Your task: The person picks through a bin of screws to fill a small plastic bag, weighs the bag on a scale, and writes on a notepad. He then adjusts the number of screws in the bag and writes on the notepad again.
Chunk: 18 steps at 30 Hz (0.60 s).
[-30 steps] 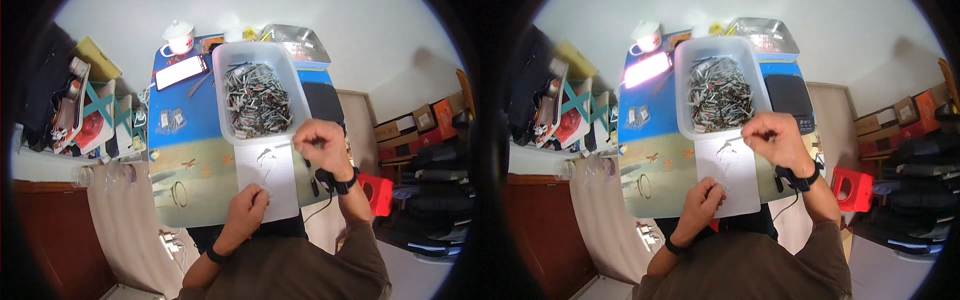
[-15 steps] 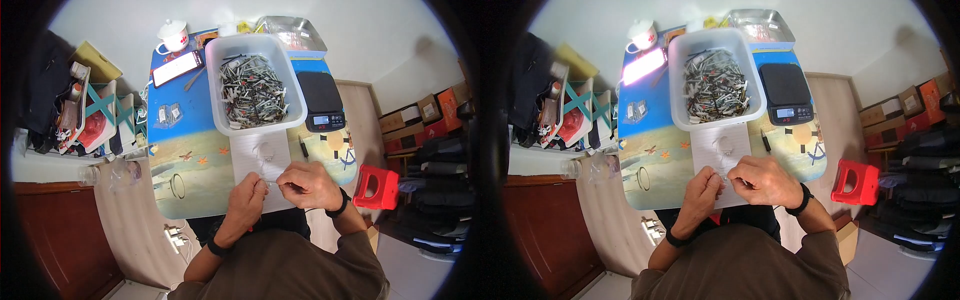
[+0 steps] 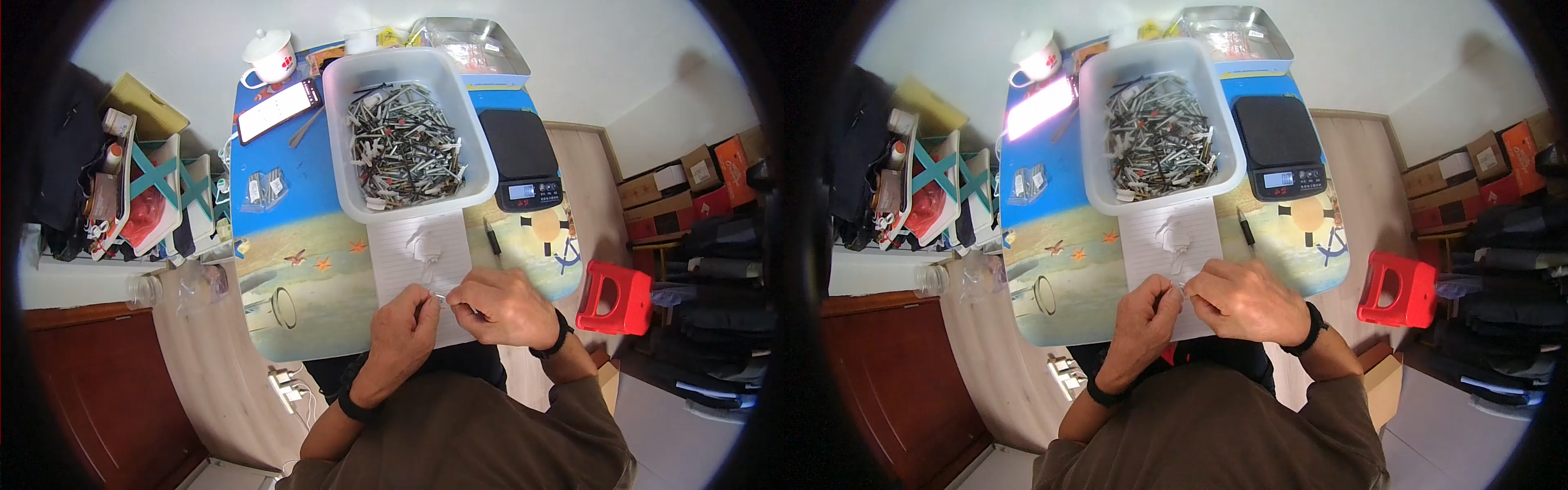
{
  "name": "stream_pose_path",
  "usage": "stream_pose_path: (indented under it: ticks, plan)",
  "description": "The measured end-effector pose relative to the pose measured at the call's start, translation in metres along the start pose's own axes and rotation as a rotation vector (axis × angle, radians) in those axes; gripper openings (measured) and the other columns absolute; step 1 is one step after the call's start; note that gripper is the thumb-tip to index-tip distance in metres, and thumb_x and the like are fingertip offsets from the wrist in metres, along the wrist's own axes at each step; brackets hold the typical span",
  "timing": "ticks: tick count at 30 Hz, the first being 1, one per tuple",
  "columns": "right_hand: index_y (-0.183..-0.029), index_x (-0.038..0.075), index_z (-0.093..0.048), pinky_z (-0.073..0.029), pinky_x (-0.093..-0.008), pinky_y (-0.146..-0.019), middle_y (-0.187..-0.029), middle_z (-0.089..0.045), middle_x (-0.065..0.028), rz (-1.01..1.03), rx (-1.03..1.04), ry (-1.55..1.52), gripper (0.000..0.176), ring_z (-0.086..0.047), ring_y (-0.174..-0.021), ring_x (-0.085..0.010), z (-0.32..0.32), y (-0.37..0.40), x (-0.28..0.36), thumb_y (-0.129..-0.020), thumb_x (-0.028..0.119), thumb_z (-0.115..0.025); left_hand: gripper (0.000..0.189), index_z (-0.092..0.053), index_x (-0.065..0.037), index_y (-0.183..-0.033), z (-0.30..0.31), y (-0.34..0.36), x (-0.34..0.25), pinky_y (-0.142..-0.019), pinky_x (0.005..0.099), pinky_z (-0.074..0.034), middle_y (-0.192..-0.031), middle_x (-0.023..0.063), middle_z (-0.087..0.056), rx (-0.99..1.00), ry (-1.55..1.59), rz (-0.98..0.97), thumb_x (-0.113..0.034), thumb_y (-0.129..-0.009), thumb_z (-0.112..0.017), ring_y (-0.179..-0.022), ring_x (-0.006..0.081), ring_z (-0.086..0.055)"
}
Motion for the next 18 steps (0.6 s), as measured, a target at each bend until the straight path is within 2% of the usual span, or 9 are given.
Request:
stream_pose_path:
  ticks: [4,9,11,14,16,17,18]
  plan:
    - [-0.086,0.006,-0.068,-0.052,-0.0392,-0.058,-0.076,-0.065,-0.0096,-0.039,0.069,-0.236,0.010,-0.066,-0.067,-0.0312,0.003,-0.004,-0.004,-0.078,0.000,-0.071,0.021,-0.059,0.001,-0.088,0.001,0.000,0.002,-0.058,0.0316,-0.045,-0.069,0.0082,-0.061,0.004,-0.003,0.001,-0.016,-0.100,-0.058,-0.062,0.0133,-0.055]
    - [-0.087,0.006,-0.067,-0.052,-0.0381,-0.060,-0.076,-0.066,-0.0105,-0.055,0.082,-0.181,0.012,-0.067,-0.068,-0.0318,-0.001,-0.009,-0.010,-0.078,-0.001,-0.072,0.022,-0.059,0.001,-0.087,0.000,0.002,-0.002,-0.058,0.0328,-0.046,-0.069,0.0099,-0.062,0.032,-0.043,-0.027,-0.016,-0.101,-0.056,-0.063,0.0152,-0.057]
    - [-0.087,0.005,-0.067,-0.052,-0.0380,-0.060,-0.077,-0.067,-0.0110,-0.051,0.104,-0.145,0.012,-0.067,-0.069,-0.0321,-0.005,-0.011,-0.010,-0.078,-0.001,-0.072,0.017,-0.060,-0.005,-0.090,-0.002,0.003,-0.001,-0.059,0.0474,-0.046,-0.071,0.0199,-0.060,0.011,0.007,-0.018,-0.019,-0.099,-0.058,-0.066,0.0417,-0.062]
    - [-0.089,0.005,-0.067,-0.052,-0.0377,-0.061,-0.079,-0.068,-0.0115,-0.127,0.108,-0.273,0.012,-0.068,-0.070,-0.0320,-0.007,-0.012,-0.009,-0.079,0.001,-0.072,0.017,-0.060,-0.005,-0.091,-0.001,0.003,0.001,-0.060,0.0470,-0.046,-0.073,0.0203,-0.061,0.030,0.026,-0.008,-0.020,-0.099,-0.058,-0.068,0.0423,-0.062]
    - [-0.091,0.005,-0.067,-0.052,-0.0373,-0.061,-0.081,-0.069,-0.0119,-0.286,0.131,-0.340,0.014,-0.068,-0.070,-0.0315,-0.004,-0.013,-0.012,-0.079,0.002,-0.073,0.017,-0.060,-0.004,-0.092,0.000,0.004,0.001,-0.060,0.0467,-0.046,-0.074,0.0202,-0.061,0.031,0.047,-0.007,-0.019,-0.099,-0.058,-0.069,0.0419,-0.063]
    - [-0.091,0.005,-0.067,-0.052,-0.0373,-0.061,-0.081,-0.069,-0.0119,-0.286,0.130,-0.339,0.014,-0.068,-0.070,-0.0315,-0.006,-0.012,-0.016,-0.079,0.002,-0.073,0.017,-0.060,-0.004,-0.092,0.001,0.004,0.001,-0.061,0.0463,-0.047,-0.074,0.0201,-0.062,0.029,0.067,-0.007,-0.019,-0.099,-0.057,-0.070,0.0416,-0.063]
    - [-0.093,0.005,-0.067,-0.052,-0.0368,-0.060,-0.081,-0.069,-0.0120,-0.202,0.110,-0.302,0.015,-0.068,-0.069,-0.0306,-0.009,-0.012,-0.022,-0.080,0.001,-0.073,0.017,-0.060,-0.004,-0.092,0.002,0.003,0.001,-0.061,0.0463,-0.047,-0.074,0.0201,-0.062,0.028,0.068,-0.008,-0.019,-0.099,-0.057,-0.070,0.0416,-0.063]
Point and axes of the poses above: each hand's wrist, its own y-axis away from the middle knuckle, its own z-axis out of the back of the hand, x = y × z, the point moved 2 cm from there along -y, towards the middle knuckle
